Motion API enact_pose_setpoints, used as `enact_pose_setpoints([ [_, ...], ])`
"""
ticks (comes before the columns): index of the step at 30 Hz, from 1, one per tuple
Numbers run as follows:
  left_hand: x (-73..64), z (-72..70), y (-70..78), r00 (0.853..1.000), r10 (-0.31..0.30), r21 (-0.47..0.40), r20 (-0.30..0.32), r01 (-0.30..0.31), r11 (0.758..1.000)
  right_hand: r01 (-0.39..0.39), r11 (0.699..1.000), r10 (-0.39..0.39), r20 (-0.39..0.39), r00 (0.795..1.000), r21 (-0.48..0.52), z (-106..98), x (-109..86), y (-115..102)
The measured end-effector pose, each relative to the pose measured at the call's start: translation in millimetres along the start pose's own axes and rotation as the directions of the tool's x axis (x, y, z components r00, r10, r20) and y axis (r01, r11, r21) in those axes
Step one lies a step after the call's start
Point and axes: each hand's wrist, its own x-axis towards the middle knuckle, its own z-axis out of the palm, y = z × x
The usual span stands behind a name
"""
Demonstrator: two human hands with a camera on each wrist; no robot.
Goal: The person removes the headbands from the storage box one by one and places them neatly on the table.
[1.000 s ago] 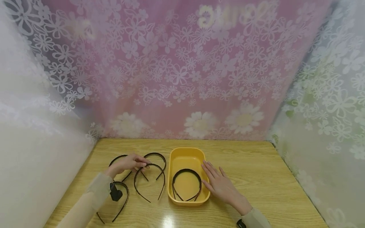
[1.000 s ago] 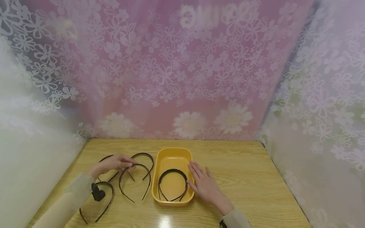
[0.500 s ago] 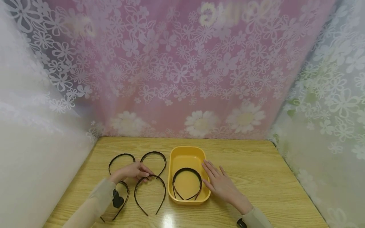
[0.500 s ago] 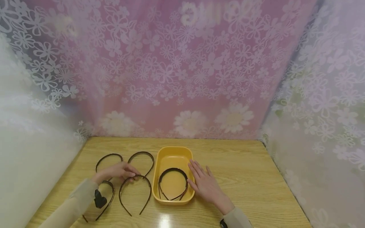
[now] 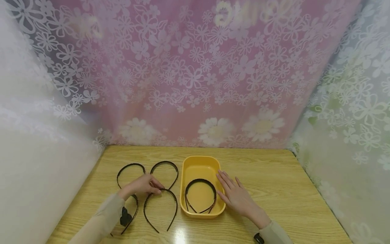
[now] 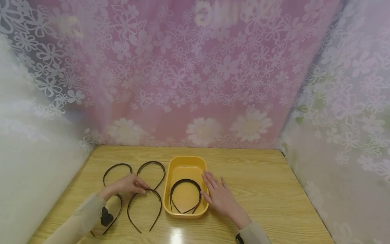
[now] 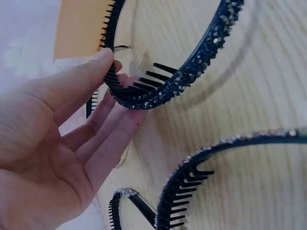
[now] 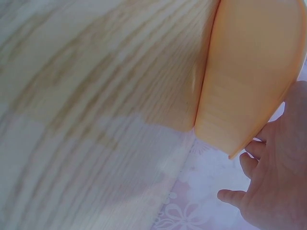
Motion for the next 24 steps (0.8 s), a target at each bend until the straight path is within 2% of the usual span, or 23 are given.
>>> enact_pose_setpoints([
  [7, -0.7, 7.6, -4.8, 0.999, 0.011, 0.023, -0.049, -0.01, 1.0, -0.006, 1.0, 0.006, 0.012, 1.0, -0.011, 1, 0.7, 0],
  [13, -5.0, 15.2, -5.4, 0.995, 0.012, 0.061, -0.098, -0.006, 0.998, 0.003, 1.0, -0.003, -0.007, 1.0, -0.015, 0, 0.2, 0],
  [18, -6.7, 21.0, -6.7, 0.993, 0.019, 0.08, -0.115, -0.01, 0.997, 0.017, 1.0, -0.016, -0.035, 0.999, 0.007, -1, -0.3, 0],
  [24, -5.6, 20.3, -3.3, 0.986, 0.033, 0.095, -0.162, -0.017, 0.995, 0.022, 1.0, -0.022, -0.038, 0.999, 0.004, 0, -0.3, 0],
])
